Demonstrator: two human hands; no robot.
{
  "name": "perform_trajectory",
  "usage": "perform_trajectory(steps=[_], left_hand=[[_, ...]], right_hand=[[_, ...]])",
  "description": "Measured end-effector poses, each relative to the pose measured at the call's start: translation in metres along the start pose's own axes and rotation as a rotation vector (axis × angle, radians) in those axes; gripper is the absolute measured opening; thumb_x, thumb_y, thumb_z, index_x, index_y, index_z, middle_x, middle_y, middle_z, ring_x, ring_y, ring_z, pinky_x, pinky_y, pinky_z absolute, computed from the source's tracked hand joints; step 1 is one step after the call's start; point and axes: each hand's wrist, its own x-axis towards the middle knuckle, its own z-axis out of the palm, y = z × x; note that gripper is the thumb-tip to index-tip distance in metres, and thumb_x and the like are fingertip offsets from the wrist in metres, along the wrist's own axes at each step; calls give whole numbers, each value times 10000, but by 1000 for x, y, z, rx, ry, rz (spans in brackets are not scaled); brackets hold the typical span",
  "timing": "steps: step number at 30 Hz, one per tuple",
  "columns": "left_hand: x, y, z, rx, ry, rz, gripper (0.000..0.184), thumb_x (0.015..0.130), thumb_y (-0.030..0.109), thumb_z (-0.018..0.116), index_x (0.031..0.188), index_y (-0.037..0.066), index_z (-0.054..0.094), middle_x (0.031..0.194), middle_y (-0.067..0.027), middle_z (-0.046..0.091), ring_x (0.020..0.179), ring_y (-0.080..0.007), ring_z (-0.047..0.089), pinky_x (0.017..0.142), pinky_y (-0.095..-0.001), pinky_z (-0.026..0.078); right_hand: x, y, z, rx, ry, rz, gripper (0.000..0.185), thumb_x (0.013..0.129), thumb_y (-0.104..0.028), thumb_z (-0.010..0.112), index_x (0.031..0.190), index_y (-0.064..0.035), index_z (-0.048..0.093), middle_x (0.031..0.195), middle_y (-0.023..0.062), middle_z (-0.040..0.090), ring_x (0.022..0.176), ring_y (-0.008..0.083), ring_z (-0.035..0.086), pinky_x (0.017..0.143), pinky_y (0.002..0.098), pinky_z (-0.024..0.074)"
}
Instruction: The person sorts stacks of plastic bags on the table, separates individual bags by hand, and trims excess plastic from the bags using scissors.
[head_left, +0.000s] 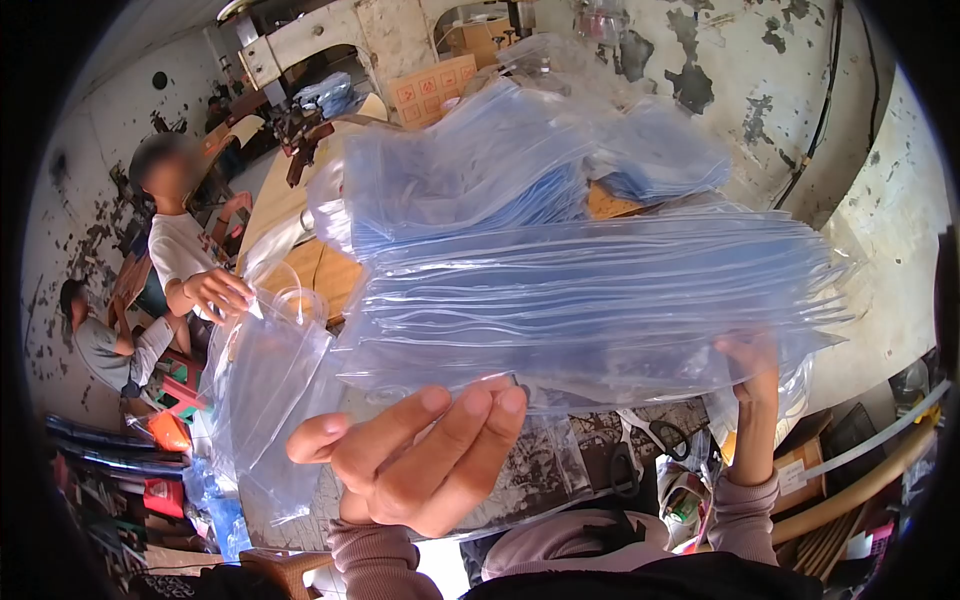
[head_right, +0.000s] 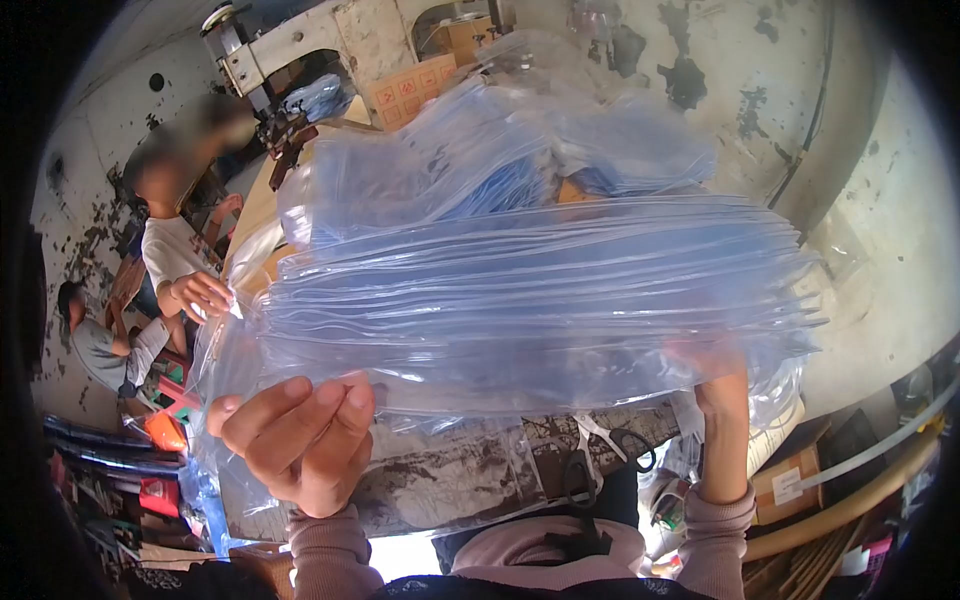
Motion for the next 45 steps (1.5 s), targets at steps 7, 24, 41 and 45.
perform_trajectory(steps=[7, 24, 41, 45], left_hand=[[0, 0, -1, -1, 8, -25, 342, 641, 99, 794, 842, 287, 591, 889, 118, 520, 861, -110, 520, 945, -372, 305], [3, -3, 0, -95, -9, -24, 316, 676, 257, 762, 824, 266, 483, 998, 94, 599, 922, -105, 556, 1034, -494, 121], [-1, -1, -2, -199, 33, -42, 310, 633, 308, 772, 662, 275, 465, 957, 88, 620, 901, -97, 578, 1043, -496, 103], [4, 3, 0, -187, 38, -83, 348, 654, 326, 763, 629, 251, 425, 940, 71, 636, 896, -106, 588, 1039, -496, 108]], right_hand=[[-1, -2, 3, -20, 28, 44, 601, 553, 58, 690, 1125, 70, 507, 950, 132, 602, 830, 236, 608, 757, 337, 498], [18, 54, -54, -114, 14, -97, 376, 864, -122, 565, 1218, -23, 487, 1124, 84, 546, 981, 203, 547, 833, 316, 478], [13, 47, -53, 239, 1, -32, 422, 810, -106, 635, 1197, -9, 496, 1044, 83, 584, 951, 198, 559, 809, 310, 485], [11, 45, -51, 214, 13, -36, 421, 809, -105, 637, 1194, -8, 497, 1039, 83, 585, 947, 197, 561, 808, 310, 485]])
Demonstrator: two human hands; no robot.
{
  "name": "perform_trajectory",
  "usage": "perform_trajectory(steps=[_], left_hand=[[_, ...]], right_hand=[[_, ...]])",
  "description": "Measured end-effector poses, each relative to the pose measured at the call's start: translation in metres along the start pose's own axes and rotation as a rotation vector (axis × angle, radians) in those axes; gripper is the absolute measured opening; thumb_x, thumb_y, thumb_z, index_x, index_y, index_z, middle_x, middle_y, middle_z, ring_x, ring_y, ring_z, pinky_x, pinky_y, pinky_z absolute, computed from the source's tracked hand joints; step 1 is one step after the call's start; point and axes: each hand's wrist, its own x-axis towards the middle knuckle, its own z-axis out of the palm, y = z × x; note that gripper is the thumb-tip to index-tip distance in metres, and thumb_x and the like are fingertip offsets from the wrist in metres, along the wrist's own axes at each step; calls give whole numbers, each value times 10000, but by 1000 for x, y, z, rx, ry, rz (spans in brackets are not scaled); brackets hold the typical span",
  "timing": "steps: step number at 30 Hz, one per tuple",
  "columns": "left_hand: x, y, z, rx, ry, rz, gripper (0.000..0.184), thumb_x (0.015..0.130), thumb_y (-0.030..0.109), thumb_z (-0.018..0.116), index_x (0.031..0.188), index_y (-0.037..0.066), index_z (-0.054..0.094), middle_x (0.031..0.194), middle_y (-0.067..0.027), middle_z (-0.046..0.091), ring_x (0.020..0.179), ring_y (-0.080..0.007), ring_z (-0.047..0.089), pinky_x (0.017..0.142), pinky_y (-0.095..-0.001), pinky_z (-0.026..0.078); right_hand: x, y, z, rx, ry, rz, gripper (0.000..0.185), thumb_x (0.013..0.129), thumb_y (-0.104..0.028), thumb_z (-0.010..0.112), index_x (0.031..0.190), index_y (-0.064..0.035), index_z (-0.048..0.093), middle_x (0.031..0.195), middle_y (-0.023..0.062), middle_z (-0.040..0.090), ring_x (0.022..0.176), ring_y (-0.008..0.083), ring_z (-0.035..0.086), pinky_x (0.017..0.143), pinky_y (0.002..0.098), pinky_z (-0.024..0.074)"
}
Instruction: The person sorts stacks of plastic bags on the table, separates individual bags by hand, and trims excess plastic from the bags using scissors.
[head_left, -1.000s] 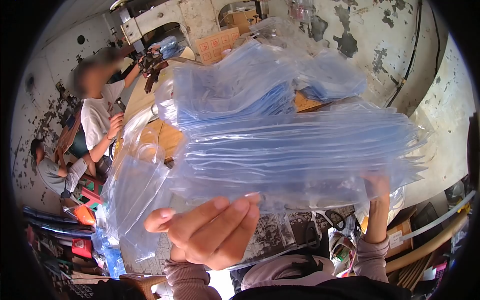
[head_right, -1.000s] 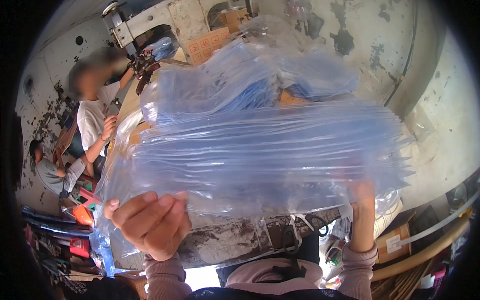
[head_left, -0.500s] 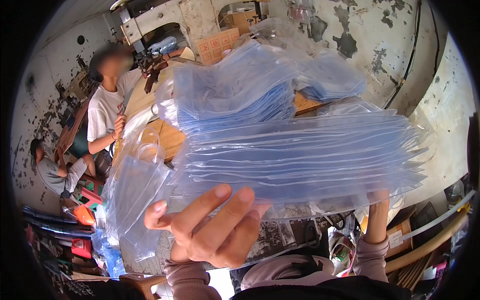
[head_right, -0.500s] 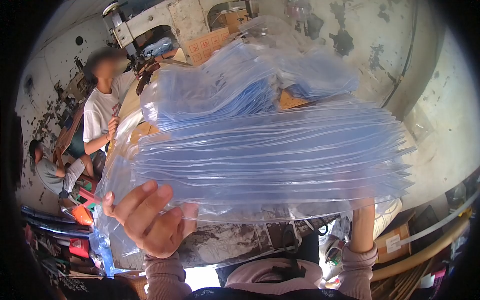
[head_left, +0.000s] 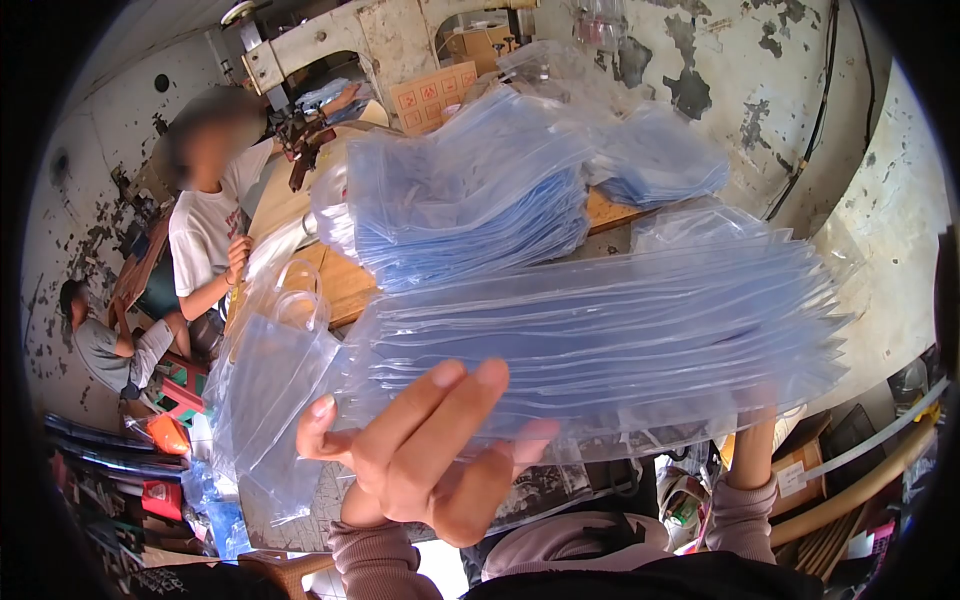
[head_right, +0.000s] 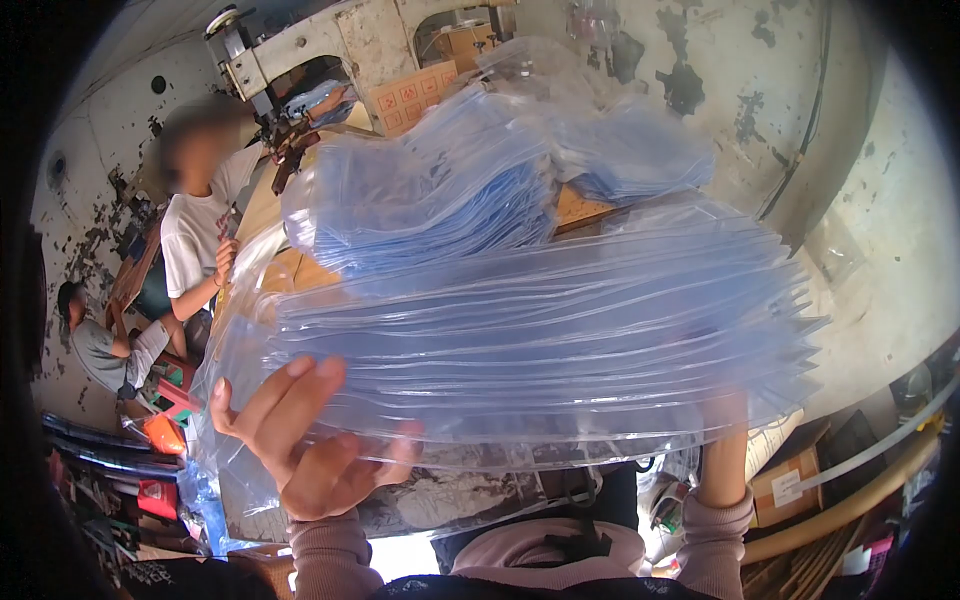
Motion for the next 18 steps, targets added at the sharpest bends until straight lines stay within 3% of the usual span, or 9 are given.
perform_trajectory(steps=[3, 6, 8, 10, 13, 18], left_hand=[[3, 0, 0, 58, -56, 3, 349, 690, 335, 743, 677, 250, 404, 928, 65, 635, 867, -109, 587, 1034, -492, 135], [-3, -6, 11, 70, 114, 89, 310, 740, 342, 700, 759, 257, 403, 877, 94, 626, 822, -93, 573, 1020, -485, 174], [-7, -15, 14, -17, 295, 329, 417, 664, 337, 762, 774, 229, 375, 863, 23, 621, 843, -167, 558, 1023, -445, 224], [-8, -16, 9, -26, 334, 396, 377, 667, 347, 743, 778, 223, 404, 846, 29, 613, 803, -143, 543, 1010, -433, 237], [-30, -1, -20, -63, 26, 165, 339, 693, 397, 685, 826, 225, 425, 856, 30, 593, 807, -142, 533, 1010, -456, 232], [-31, 4, -19, -6, -9, 288, 380, 701, 403, 680, 891, 224, 405, 928, 11, 560, 861, -162, 513, 1015, -470, 221]], right_hand=[[-2, -2, 2, -25, 15, 2, 419, 808, -105, 638, 1191, -8, 498, 1035, 83, 587, 944, 196, 561, 807, 310, 485], [-4, -1, 5, -53, 27, 16, 418, 807, -104, 639, 1189, -7, 499, 1032, 83, 588, 941, 195, 562, 806, 310, 485], [-7, 0, 6, -65, 32, 29, 417, 806, -104, 640, 1187, -7, 500, 1029, 83, 589, 939, 195, 563, 805, 310, 485], [-12, 2, 7, -73, 37, 43, 416, 806, -103, 641, 1185, -6, 501, 1027, 82, 590, 937, 194, 564, 805, 310, 485], [-16, 4, 7, -83, 43, 64, 415, 805, -103, 643, 1183, -6, 502, 1023, 82, 591, 934, 193, 565, 804, 311, 485], [-24, 7, 6, -96, 49, 89, 413, 803, -102, 645, 1179, -5, 504, 1017, 82, 593, 929, 192, 566, 802, 311, 485]])
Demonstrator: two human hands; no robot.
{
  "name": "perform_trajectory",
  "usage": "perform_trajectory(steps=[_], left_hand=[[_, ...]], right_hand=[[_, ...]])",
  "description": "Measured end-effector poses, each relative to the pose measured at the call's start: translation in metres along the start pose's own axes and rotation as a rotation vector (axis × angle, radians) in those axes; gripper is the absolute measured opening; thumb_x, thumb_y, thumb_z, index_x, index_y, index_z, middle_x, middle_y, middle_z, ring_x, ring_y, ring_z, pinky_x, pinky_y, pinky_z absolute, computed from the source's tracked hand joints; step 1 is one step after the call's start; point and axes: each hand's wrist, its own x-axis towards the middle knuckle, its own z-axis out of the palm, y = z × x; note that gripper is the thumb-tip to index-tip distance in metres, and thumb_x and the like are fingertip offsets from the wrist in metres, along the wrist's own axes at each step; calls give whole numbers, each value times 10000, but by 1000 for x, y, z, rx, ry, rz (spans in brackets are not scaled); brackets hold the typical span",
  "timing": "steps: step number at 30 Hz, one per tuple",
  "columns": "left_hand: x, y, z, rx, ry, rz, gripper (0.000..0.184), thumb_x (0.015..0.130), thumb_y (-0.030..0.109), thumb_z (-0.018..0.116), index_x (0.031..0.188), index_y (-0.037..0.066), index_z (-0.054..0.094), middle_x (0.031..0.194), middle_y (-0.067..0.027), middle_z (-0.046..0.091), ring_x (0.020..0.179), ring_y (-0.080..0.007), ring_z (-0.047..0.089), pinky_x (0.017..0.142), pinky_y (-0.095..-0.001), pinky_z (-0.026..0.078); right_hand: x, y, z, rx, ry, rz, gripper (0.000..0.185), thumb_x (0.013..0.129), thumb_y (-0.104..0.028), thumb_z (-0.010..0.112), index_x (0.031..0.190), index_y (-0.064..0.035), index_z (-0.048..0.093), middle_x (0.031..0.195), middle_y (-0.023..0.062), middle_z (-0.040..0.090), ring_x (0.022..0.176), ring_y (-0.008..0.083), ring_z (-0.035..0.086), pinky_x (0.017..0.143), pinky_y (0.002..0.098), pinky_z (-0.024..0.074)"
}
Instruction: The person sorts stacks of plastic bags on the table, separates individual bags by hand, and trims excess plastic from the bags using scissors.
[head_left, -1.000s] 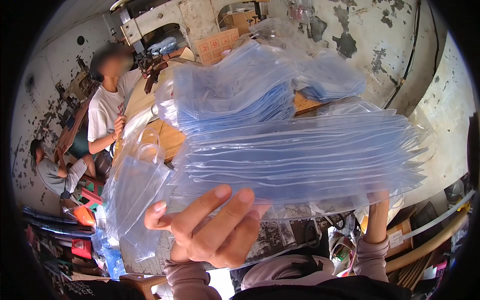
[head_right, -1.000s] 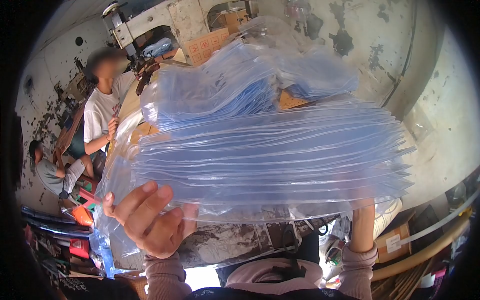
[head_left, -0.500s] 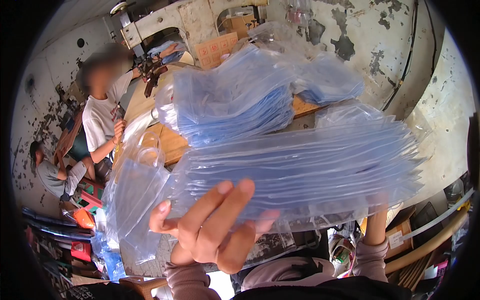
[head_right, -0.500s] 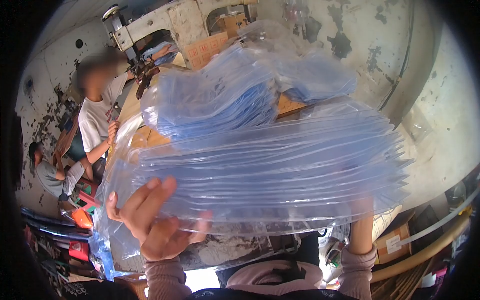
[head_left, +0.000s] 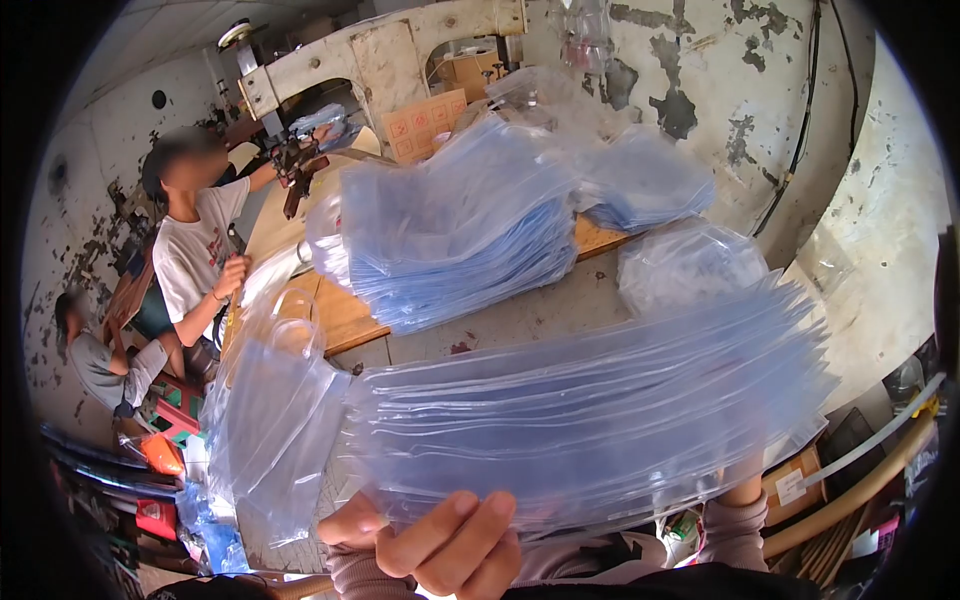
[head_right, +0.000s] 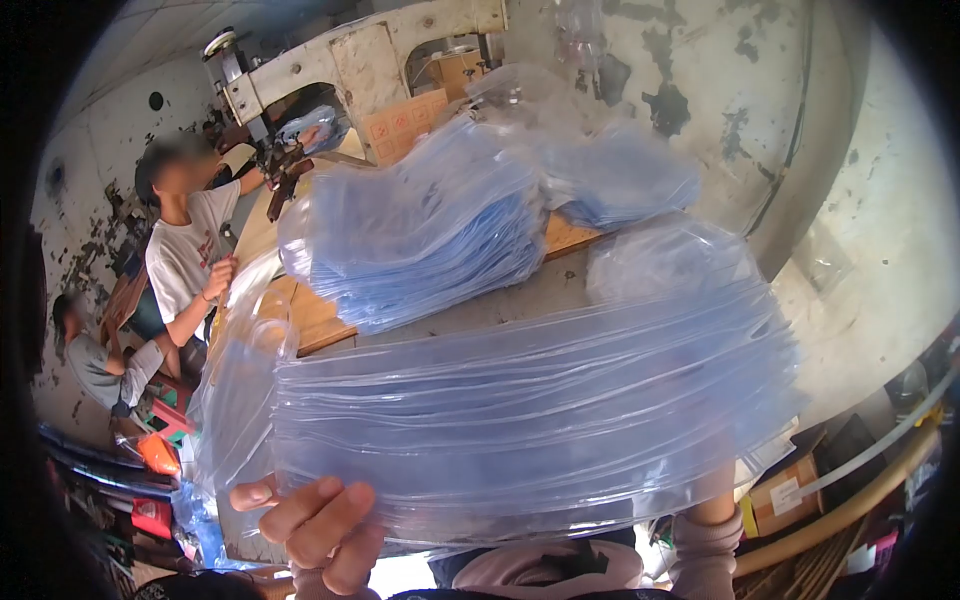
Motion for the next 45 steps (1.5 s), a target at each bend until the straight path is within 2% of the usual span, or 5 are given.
perform_trajectory(steps=[19, 21, 30, 37, 45], left_hand=[[11, -30, -3, 123, -136, 333, 566, 728, 427, 662, 1137, 220, 328, 1201, -60, 437, 1065, -240, 435, 1035, -522, 182], [17, -22, 3, 143, 34, -17, 402, 705, 467, 648, 913, 176, 466, 1010, -51, 596, 889, -207, 531, 979, -512, 294], [-37, -74, 50, -900, 108, -842, 1127, 581, 490, 792, 1382, 95, 104, 1332, -215, 375, 1216, -344, 408, 1035, -462, 314], [-164, -50, 55, -1227, -433, -1519, 735, 708, 315, 726, 1251, 47, 309, 1134, -133, 479, 999, -231, 494, 877, -364, 393], [-74, -44, 66, -1109, -233, -1207, 363, 808, 173, 671, 1074, -11, 506, 903, -43, 575, 745, -112, 535, 679, -261, 428]], right_hand=[[3, -19, 18, -62, -27, -20, 405, 796, -97, 653, 1163, -1, 510, 994, 82, 601, 910, 187, 572, 796, 311, 485], [6, -25, 25, -74, -46, -30, 404, 796, -97, 654, 1161, 0, 511, 992, 82, 602, 908, 186, 573, 795, 311, 485], [13, -52, 53, -123, -151, -37, 400, 793, -95, 658, 1153, 2, 514, 981, 82, 606, 899, 184, 576, 793, 312, 485], [3, -65, 64, -156, -198, -44, 397, 790, -93, 661, 1147, 3, 517, 972, 82, 609, 892, 182, 578, 790, 312, 485], [10, -116, 68, -213, -186, -105, 356, 783, -82, 669, 1097, 11, 531, 927, 77, 618, 834, 163, 588, 753, 300, 491]])
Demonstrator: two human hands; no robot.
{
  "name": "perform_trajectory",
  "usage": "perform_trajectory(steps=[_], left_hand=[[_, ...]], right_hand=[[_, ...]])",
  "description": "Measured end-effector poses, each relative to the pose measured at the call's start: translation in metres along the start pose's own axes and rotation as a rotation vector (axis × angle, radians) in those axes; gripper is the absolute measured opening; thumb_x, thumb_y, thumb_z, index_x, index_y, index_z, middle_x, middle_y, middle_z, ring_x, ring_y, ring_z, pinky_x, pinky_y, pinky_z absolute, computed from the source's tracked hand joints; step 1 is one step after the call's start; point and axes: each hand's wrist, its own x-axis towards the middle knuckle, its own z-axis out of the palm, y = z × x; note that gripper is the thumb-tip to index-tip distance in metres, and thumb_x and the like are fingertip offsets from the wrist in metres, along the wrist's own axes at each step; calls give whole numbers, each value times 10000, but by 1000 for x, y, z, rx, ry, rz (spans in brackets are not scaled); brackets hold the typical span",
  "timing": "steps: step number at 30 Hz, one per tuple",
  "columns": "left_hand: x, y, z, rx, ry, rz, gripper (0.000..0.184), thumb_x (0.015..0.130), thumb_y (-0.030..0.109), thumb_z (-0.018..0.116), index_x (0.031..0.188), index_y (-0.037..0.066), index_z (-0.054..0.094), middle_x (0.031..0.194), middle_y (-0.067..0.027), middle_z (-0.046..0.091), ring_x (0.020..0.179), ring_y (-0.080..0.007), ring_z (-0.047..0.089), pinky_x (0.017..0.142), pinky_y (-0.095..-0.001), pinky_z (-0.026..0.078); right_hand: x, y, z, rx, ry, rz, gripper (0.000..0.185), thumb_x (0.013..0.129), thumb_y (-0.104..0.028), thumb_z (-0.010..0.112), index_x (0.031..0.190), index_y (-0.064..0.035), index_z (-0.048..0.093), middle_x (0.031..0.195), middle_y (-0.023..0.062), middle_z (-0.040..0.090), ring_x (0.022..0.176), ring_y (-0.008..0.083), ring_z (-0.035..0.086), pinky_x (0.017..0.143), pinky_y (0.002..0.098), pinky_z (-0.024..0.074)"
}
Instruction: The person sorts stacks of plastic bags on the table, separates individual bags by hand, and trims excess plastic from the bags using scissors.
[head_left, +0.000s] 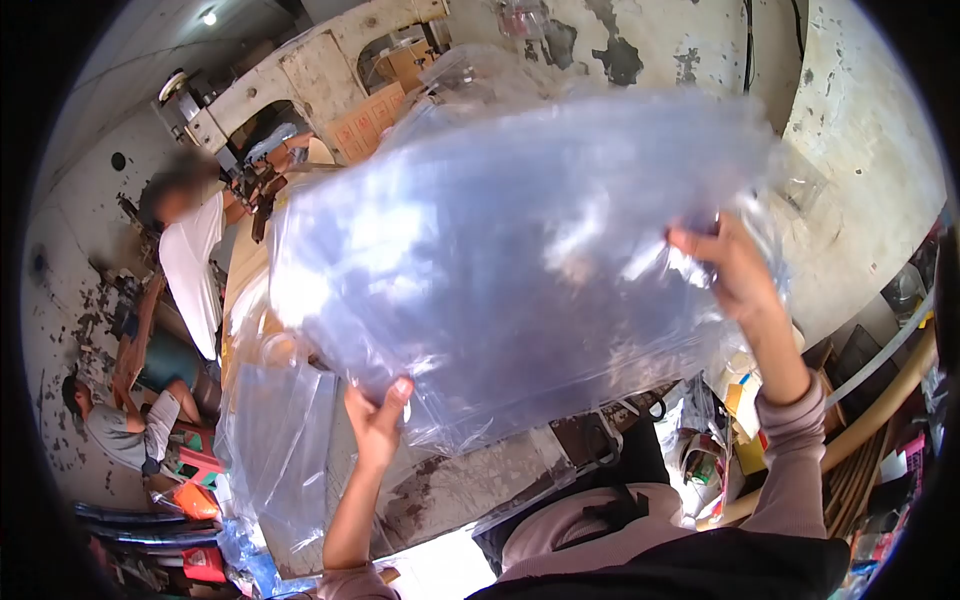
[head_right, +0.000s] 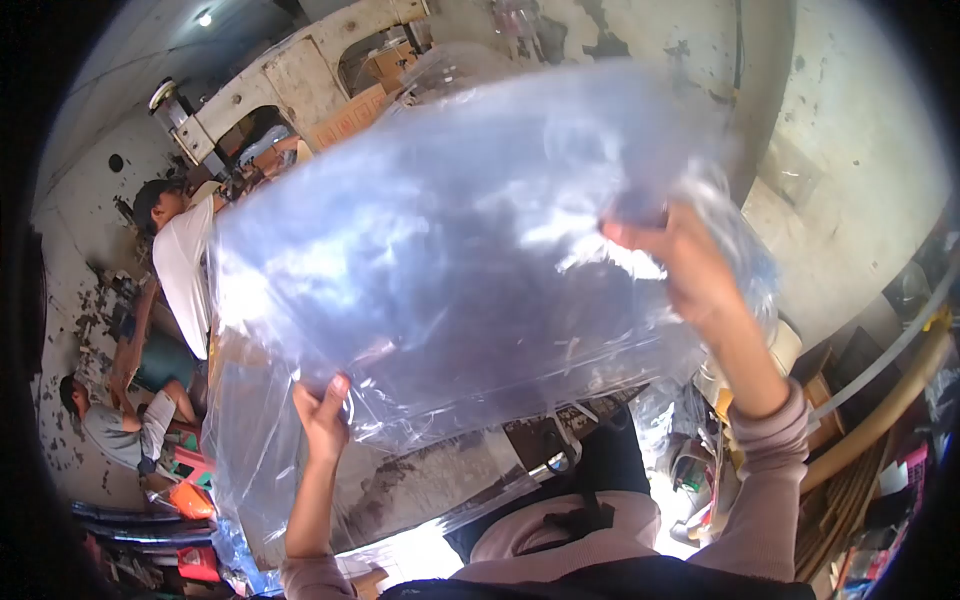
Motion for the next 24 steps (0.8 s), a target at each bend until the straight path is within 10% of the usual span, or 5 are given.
perform_trajectory(steps=[3, 4, 8, 14, 24], left_hand=[[7, 36, 38, -204, 90, -52, 346, 829, 164, 656, 1067, -33, 501, 867, -34, 566, 726, -94, 494, 651, -251, 396], [9, 41, 45, -230, 43, -121, 401, 844, 187, 636, 1125, -48, 472, 934, -71, 575, 805, -127, 540, 703, -269, 438], [16, 74, 83, -463, -113, -400, 507, 871, 250, 594, 1232, -50, 402, 1097, -145, 548, 992, -226, 576, 862, -361, 487], [13, 22, 127, -478, -188, -746, 478, 879, 268, 578, 1208, -41, 424, 1119, -147, 535, 1025, -248, 560, 840, -390, 499], [3, -23, 138, -520, -183, -895, 469, 874, 223, 585, 1219, -44, 412, 1176, -155, 522, 1051, -266, 553, 903, -415, 471]], right_hand=[[17, -41, -22, 56, -212, 161, 416, 762, -130, 713, 1080, 75, 539, 969, 89, 618, 928, 188, 575, 867, 330, 421], [27, -40, -25, 78, -61, 95, 185, 794, -76, 665, 928, 15, 576, 862, 50, 617, 707, 102, 592, 600, 231, 498], [64, -59, -56, -152, -73, 101, 193, 778, -103, 691, 892, 3, 576, 833, 17, 599, 688, 93, 575, 605, 237, 499], [94, -19, -77, -1172, -235, 319, 294, 781, -287, 691, 656, -48, 574, 628, 22, 459, 616, 87, 479, 490, 257, 352], [49, 44, -94, -1333, -67, -336, 314, 832, -190, 613, 1076, 6, 585, 1092, 176, 587, 950, 300, 595, 802, 343, 490]])
